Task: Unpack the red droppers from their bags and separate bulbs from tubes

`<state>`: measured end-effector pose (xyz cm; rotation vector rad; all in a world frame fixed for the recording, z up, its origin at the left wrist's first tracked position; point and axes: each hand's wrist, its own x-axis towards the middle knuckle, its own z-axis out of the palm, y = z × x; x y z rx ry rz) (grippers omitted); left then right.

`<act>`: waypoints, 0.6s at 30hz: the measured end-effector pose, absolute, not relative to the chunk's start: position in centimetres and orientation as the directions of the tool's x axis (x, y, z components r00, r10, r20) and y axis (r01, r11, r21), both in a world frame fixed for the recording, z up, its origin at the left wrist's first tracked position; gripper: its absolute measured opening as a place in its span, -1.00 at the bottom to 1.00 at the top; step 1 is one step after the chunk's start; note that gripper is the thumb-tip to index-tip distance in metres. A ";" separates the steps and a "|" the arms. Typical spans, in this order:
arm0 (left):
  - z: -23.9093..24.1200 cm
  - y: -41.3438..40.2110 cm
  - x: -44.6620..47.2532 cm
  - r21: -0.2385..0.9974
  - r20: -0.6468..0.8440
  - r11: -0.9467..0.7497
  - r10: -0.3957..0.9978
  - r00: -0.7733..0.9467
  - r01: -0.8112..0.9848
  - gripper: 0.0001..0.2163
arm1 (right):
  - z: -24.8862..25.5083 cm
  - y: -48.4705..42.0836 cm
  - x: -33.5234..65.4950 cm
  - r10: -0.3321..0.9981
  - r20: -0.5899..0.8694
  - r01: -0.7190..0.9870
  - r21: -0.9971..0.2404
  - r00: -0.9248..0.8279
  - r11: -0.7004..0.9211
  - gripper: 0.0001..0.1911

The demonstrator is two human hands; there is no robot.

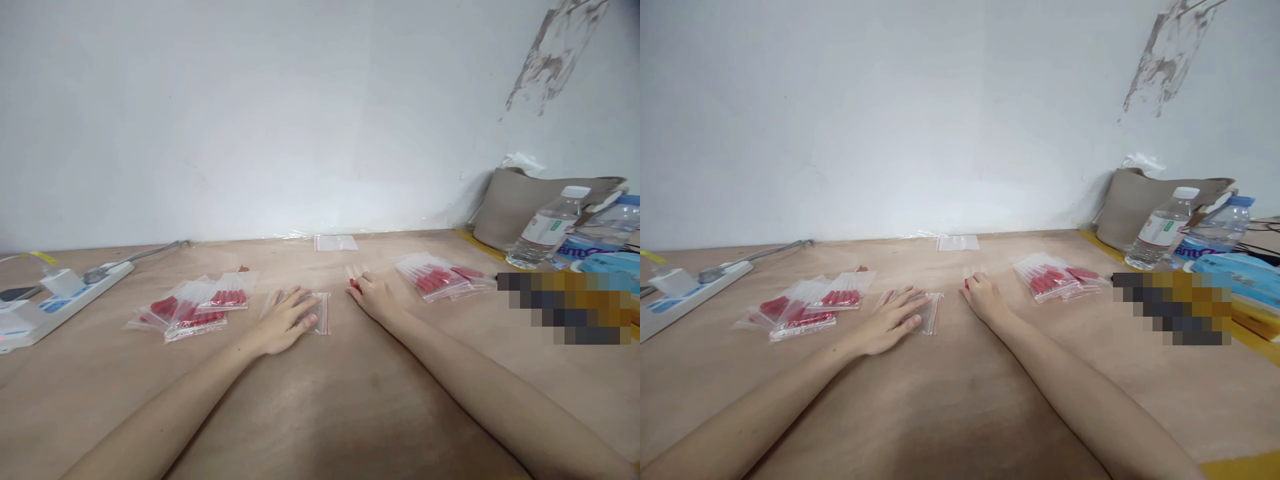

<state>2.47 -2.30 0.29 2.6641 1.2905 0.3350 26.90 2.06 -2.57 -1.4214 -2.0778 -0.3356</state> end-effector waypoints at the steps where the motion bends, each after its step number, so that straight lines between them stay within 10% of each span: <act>1: 0.2 -2.2 2.6 0.230 0.126 -0.616 0.787 0.604 0.754 -0.57 | -2.6 2.0 26.9 0.759 0.599 0.911 -0.114 -0.255 0.396 -0.82; 12: -0.5 -1.8 2.5 0.189 -0.012 -0.664 0.735 0.678 0.723 -0.55 | -1.6 0.9 26.3 0.739 0.636 0.920 -0.116 -0.220 0.374 -0.74; 18: -0.8 -1.9 2.5 0.156 -0.012 -0.655 0.747 0.665 0.739 -0.37 | -0.5 -1.6 25.1 0.581 0.585 0.665 -0.092 -0.566 0.741 -0.64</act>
